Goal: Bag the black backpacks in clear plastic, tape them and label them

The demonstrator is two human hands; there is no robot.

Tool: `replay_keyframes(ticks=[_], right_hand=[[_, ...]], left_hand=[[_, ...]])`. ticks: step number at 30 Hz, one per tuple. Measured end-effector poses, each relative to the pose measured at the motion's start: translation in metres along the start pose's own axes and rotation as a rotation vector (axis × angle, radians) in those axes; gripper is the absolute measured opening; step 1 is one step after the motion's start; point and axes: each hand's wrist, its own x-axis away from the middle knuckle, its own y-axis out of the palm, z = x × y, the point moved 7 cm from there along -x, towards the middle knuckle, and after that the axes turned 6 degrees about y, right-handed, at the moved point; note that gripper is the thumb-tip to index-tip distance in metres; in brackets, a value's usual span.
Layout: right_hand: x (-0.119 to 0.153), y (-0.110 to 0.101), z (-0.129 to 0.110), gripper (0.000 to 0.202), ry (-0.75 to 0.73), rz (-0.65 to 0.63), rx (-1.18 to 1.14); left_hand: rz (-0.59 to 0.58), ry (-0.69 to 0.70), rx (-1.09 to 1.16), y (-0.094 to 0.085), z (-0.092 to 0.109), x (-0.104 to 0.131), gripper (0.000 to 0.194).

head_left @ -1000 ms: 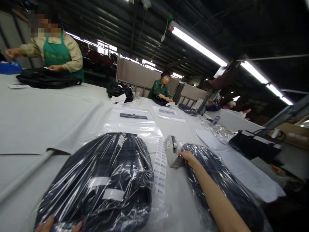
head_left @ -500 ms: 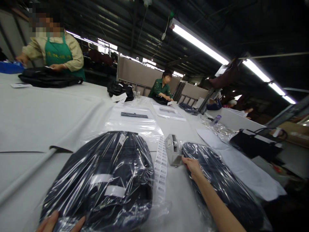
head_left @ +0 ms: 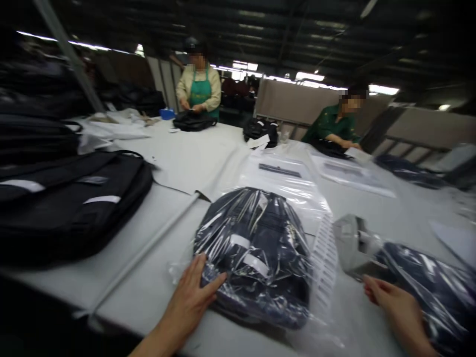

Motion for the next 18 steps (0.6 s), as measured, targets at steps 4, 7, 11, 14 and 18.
replay_keyframes(ticks=[4,7,11,14,18], right_hand=[[0.026,0.019,-0.095,0.036,-0.303,-0.111,0.204],[0.102,0.056,-0.198,0.029,-0.72,-0.416,0.11],[0.214,0.117,-0.29,0.024,-1.103,-1.1,0.087],[0.252,0.15,-0.319,0.019,-1.22,-1.407,0.073],[0.264,0.197,-0.324,0.018,-1.298,-1.536,0.248]], left_hand=[[-0.06,-0.107,0.025,-0.005,0.002,-0.003,0.066],[-0.08,-0.132,0.057,-0.005,0.004,-0.001,0.067],[-0.083,-0.158,0.091,-0.002,0.003,0.002,0.067],[-0.088,-0.187,0.099,0.001,0.001,0.003,0.072],[-0.062,-0.226,0.152,0.003,0.0,0.005,0.065]])
